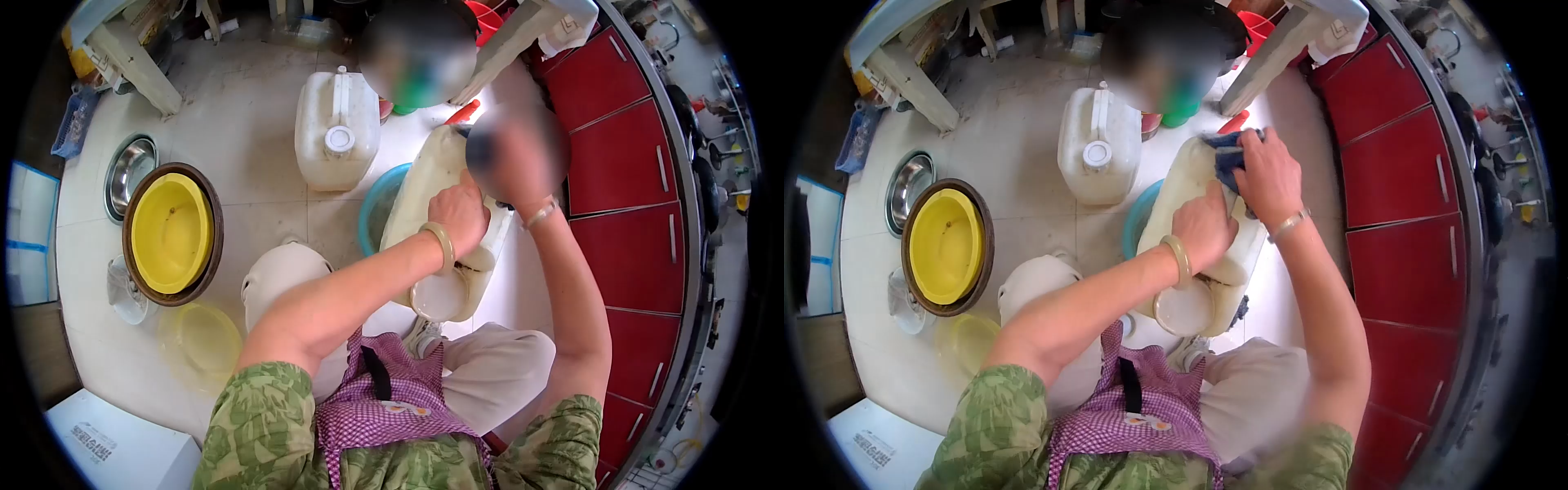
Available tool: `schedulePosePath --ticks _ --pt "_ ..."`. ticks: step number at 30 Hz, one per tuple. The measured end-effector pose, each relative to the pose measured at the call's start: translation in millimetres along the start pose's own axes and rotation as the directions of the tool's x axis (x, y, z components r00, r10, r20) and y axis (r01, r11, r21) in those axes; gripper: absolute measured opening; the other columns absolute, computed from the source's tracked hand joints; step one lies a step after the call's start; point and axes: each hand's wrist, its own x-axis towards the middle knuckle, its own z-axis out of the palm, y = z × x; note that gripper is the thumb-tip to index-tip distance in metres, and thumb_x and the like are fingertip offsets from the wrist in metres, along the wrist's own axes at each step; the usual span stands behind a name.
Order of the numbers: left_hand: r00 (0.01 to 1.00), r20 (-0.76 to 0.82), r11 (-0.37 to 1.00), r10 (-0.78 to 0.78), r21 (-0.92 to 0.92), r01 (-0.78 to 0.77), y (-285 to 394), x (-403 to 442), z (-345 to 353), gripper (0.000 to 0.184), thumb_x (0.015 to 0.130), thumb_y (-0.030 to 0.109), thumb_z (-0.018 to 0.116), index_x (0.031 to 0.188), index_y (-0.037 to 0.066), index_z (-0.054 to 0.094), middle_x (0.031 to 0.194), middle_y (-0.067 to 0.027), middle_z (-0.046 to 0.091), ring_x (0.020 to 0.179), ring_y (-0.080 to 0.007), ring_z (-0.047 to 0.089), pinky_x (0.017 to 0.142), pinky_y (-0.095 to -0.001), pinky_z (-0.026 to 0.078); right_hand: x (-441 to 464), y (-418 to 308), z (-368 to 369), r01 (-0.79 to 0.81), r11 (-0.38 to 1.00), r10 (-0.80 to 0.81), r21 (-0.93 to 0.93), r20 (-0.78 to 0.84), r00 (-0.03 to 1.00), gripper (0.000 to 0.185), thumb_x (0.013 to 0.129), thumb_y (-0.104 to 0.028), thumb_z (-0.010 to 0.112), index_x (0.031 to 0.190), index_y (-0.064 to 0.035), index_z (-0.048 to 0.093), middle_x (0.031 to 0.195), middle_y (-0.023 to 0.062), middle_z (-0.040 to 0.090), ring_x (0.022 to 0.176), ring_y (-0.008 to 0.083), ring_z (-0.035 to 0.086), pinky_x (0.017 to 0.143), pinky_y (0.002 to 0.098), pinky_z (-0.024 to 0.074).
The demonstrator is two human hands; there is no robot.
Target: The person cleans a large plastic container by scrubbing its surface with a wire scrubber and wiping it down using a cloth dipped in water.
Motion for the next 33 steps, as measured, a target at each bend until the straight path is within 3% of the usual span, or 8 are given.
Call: schedulePosePath --ticks 6,12,17,19,23,25,29,33 --pt "0.998 0.026 0.997 -0.057 0.055 0.056 11.2 -0.7 -2.2 0.031 0.083 0.012 0.059 0.107 -0.006 0.049 0.082 -0.0258 0.068 0.082 -0.0438 0.068 0.078 -0.0517 0.052 24.2 -15.5 -4.4 -0.215 0.971 0.233 -0.104 0.211 0.949 0.059 0.074 -0.043 0.081 0.117 -0.0104 0.058 0.107 0.0163 0.066 0.094 0.0371 0.069 0.078 0.0448 0.0571" --pt "0.998 0.063 1.000 -0.003 0.023 0.001 1.6 0.3 -6.4 0.036 0.081 0.017 0.062 0.106 -0.006 0.049 0.089 -0.0287 0.068 0.087 -0.0457 0.066 0.081 -0.0535 0.051 8.3 16.0 3.1 -0.227 0.959 0.205 0.168 0.140 0.969 0.051 0.075 -0.033 0.077 0.117 -0.0109 0.058 0.108 0.0165 0.067 0.101 0.0370 0.066 0.083 0.0466 0.0536" --pt "0.998 0.025 0.996 -0.057 0.066 0.056 -11.1 6.4 -19.2 0.036 0.080 0.020 0.061 0.103 -0.005 0.048 0.091 -0.0304 0.066 0.088 -0.0469 0.065 0.083 -0.0546 0.050 -40.4 80.8 5.2 -0.491 0.866 0.489 0.094 0.050 0.871 0.033 0.077 -0.019 0.070 0.108 -0.0089 0.065 0.109 0.0166 0.067 0.103 0.0366 0.065 0.087 0.0444 0.0523" --pt "0.996 0.069 0.996 -0.051 0.078 0.046 -13.7 7.9 -21.6 0.036 0.081 0.020 0.060 0.104 -0.005 0.049 0.091 -0.0306 0.066 0.090 -0.0465 0.065 0.083 -0.0543 0.050 -57.9 105.9 7.6 -0.573 0.774 0.593 0.271 0.010 0.805 0.033 0.078 -0.017 0.071 0.109 -0.0086 0.067 0.109 0.0158 0.067 0.103 0.0337 0.066 0.090 0.0398 0.0517" --pt "0.995 0.071 0.993 -0.067 0.101 0.060 -4.3 5.1 -17.7 0.038 0.081 0.022 0.062 0.106 -0.002 0.048 0.099 -0.0266 0.068 0.094 -0.0448 0.066 0.085 -0.0524 0.050 -45.2 58.6 -3.2 -0.314 0.732 0.454 0.605 -0.089 0.886 0.034 0.078 -0.018 0.074 0.110 -0.0079 0.067 0.106 0.0154 0.067 0.099 0.0326 0.066 0.090 0.0409 0.0514" --pt "0.998 0.031 0.996 -0.059 0.069 0.057 -10.8 7.3 -10.8 0.038 0.080 0.023 0.063 0.106 -0.001 0.050 0.097 -0.0260 0.067 0.092 -0.0450 0.065 0.085 -0.0517 0.050 -28.1 21.5 -7.8 -0.114 0.917 0.198 0.383 -0.187 0.962 0.033 0.079 -0.022 0.072 0.109 -0.0079 0.068 0.105 0.0178 0.066 0.097 0.0367 0.064 0.088 0.0448 0.0510" --pt "0.991 0.053 0.988 -0.126 -0.087 0.131 -34.5 16.4 -12.8 0.041 0.078 0.026 0.065 0.107 0.001 0.053 0.091 -0.0248 0.065 0.089 -0.0464 0.062 0.088 -0.0505 0.049 -9.8 72.3 61.9 -0.358 0.797 0.501 0.487 -0.200 0.842 0.032 0.081 -0.030 0.066 0.104 -0.0067 0.069 0.099 0.0209 0.067 0.095 0.0422 0.063 0.084 0.0461 0.0506" --pt "0.974 0.183 0.831 -0.131 -0.516 0.208 -54.3 22.3 -35.0 0.031 0.084 0.008 0.063 0.113 0.004 0.055 0.082 -0.0059 0.061 0.060 -0.0140 0.057 0.049 -0.0321 0.049 -76.5 105.2 127.1 -0.638 0.448 0.797 0.627 0.044 0.603 0.034 0.083 -0.036 0.066 0.098 -0.0059 0.069 0.089 0.0222 0.069 0.088 0.0413 0.065 0.080 0.0455 0.0500"
